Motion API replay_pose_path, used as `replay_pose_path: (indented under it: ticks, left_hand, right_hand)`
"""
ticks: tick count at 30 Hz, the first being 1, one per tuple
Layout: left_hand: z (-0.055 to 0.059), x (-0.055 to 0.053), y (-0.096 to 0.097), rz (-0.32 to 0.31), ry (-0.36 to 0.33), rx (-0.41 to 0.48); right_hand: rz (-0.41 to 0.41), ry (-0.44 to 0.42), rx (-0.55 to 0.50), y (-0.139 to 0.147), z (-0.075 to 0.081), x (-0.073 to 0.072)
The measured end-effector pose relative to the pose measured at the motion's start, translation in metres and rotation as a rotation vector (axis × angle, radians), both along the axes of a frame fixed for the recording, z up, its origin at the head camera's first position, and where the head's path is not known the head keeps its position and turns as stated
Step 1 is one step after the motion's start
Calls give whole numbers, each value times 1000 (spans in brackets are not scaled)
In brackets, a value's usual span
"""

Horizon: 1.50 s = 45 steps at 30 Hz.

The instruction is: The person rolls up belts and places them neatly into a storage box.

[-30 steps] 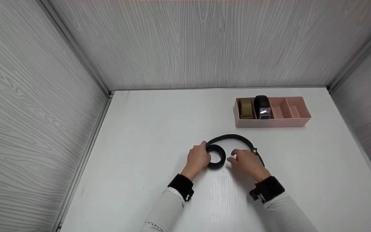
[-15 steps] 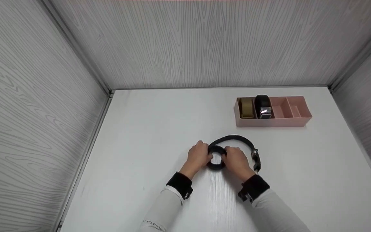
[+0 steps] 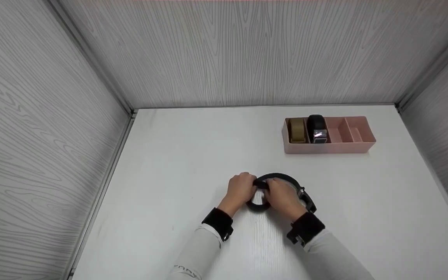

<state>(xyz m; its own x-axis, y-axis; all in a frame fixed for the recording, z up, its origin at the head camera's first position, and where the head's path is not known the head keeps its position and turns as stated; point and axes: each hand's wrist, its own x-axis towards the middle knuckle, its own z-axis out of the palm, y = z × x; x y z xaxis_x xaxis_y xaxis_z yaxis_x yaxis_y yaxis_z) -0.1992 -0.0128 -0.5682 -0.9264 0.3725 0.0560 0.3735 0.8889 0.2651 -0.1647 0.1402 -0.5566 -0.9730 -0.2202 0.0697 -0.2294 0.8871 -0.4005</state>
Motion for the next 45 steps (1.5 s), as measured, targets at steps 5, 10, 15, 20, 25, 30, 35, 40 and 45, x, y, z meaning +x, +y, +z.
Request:
replay_pose_path:
  ticks: [5,10,15,20,25,30,35,40,45]
  left_hand:
    - [-1,3,5,49,13,1]
    - [0,5,8,33,-58,24]
    - [0,4,7,29,-53,29]
    - [-1,2,7,15,-29,-19]
    - [-1,1,7,13,-73,-12]
    - [0,2,8,25,-127,15]
    - [-1,5,9,102,-130,50]
    - [1,5,9,108,-112,46]
    - [3,0,4,34,-87,15]
  right_hand:
    - [-61,-3,-26,2,1,5]
    - [-33,14,103,2,1,1]
    - [13,42,110,4,0,-7]
    - [83,-18,50,12,-1,-10]
    - [64,-104,11,24,4,-8]
    - [36,-144,11,31,8,-7]
    - [-35,-205,-10,29,10,-2]
    - [-78,-229,-42,20,10,-1]
    - [-28,-130,4,15,4,-3]
